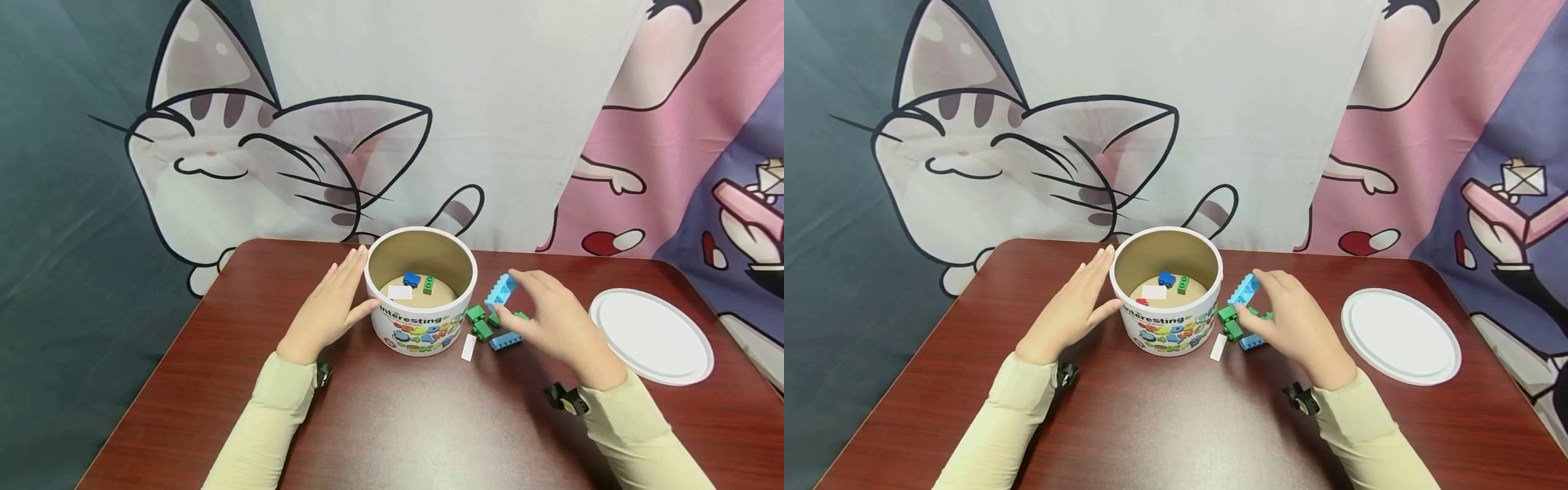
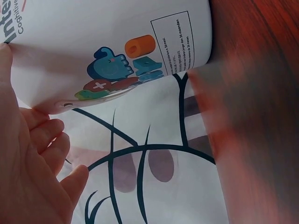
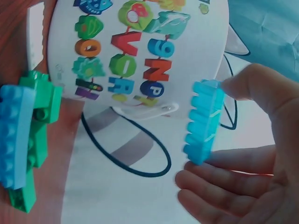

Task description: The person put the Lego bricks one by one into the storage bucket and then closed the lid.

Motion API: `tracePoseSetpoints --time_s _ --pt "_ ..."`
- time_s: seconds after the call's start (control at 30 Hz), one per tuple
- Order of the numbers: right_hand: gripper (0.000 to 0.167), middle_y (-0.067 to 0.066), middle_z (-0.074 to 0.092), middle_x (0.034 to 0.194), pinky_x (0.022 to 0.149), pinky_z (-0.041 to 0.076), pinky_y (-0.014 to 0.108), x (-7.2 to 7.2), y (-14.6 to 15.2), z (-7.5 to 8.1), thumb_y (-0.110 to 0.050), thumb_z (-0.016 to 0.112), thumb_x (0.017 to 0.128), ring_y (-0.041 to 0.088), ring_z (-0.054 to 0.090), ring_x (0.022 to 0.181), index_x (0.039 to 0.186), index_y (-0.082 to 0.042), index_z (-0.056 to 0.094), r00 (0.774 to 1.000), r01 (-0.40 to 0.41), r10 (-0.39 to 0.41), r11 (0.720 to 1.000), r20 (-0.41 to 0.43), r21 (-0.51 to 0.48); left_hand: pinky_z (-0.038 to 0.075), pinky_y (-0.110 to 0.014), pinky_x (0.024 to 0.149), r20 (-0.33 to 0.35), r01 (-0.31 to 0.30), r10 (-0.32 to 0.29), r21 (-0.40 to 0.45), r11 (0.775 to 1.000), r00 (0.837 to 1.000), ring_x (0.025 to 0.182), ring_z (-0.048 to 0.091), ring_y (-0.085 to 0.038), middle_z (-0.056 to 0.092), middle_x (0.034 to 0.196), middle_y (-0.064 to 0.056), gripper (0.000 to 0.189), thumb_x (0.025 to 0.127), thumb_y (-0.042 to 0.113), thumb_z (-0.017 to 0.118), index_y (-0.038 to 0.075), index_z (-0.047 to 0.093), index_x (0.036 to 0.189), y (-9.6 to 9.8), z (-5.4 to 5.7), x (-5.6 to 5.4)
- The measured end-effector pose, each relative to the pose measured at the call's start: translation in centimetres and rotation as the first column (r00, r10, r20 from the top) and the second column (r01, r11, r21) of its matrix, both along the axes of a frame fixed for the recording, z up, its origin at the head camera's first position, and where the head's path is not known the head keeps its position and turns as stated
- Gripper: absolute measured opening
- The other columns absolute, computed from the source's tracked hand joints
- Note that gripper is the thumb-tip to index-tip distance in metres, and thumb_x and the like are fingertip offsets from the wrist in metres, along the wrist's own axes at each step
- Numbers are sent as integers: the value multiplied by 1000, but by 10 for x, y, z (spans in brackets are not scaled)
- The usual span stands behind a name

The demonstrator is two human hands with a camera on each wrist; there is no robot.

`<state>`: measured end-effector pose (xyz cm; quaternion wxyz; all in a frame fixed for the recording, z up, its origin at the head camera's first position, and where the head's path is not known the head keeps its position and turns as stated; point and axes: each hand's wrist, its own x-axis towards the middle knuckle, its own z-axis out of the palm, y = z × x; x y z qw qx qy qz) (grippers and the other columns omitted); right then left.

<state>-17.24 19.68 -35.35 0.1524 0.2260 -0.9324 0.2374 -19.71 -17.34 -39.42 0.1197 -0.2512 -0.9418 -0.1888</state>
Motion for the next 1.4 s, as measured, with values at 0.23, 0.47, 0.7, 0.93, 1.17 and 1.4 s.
tracePoseSetpoints --time_s 0.23,0.47,0.7,0.93,1.17,1.4 --pt "65 19 64 126 96 50 60 1 -11 7 -23 82 82 36 58 118 137 3 59 991 -1 -11 996 -136 -85 16 -49 125 10 -3 3 2 1000 1000 155 15 -23 18 169 -8 86 100 47 61 6 17 163 0 0 0" --pt "67 17 66 123 96 52 54 -5 -25 7 -19 85 77 32 61 116 135 3 61 957 -90 40 983 -288 -161 16 -49 125 11 -6 6 -1 1000 1000 156 11 -19 17 169 -7 86 100 47 60 7 16 163 0 -1 -1" --pt "65 18 66 121 93 54 50 -17 -41 7 -18 85 78 31 63 113 134 5 62 932 -143 64 969 -358 -199 16 -48 125 10 0 0 -3 1000 1000 156 14 -22 18 169 -8 86 101 46 60 6 16 163 0 0 -1" --pt "63 18 66 124 95 54 52 -34 -56 6 -20 84 80 31 62 116 134 5 62 945 -156 80 963 -316 -221 17 -49 125 3 1 -1 -2 1000 1000 155 14 -22 18 168 -8 87 100 46 61 5 16 163 0 -1 0" --pt "66 19 64 125 98 52 51 -48 -73 6 -22 82 83 32 59 117 138 6 58 967 -163 115 966 -227 -203 17 -49 125 -3 0 0 6 1000 1000 156 14 -22 18 168 -9 87 100 46 61 5 17 163 0 -1 0" --pt "66 24 62 128 103 48 51 -59 -87 8 -25 77 88 37 57 121 140 9 54 991 -134 130 984 -36 -116 16 -49 125 8 -6 6 1 1000 1000 155 14 -22 18 169 -8 87 100 47 60 7 16 163 0 -1 0"
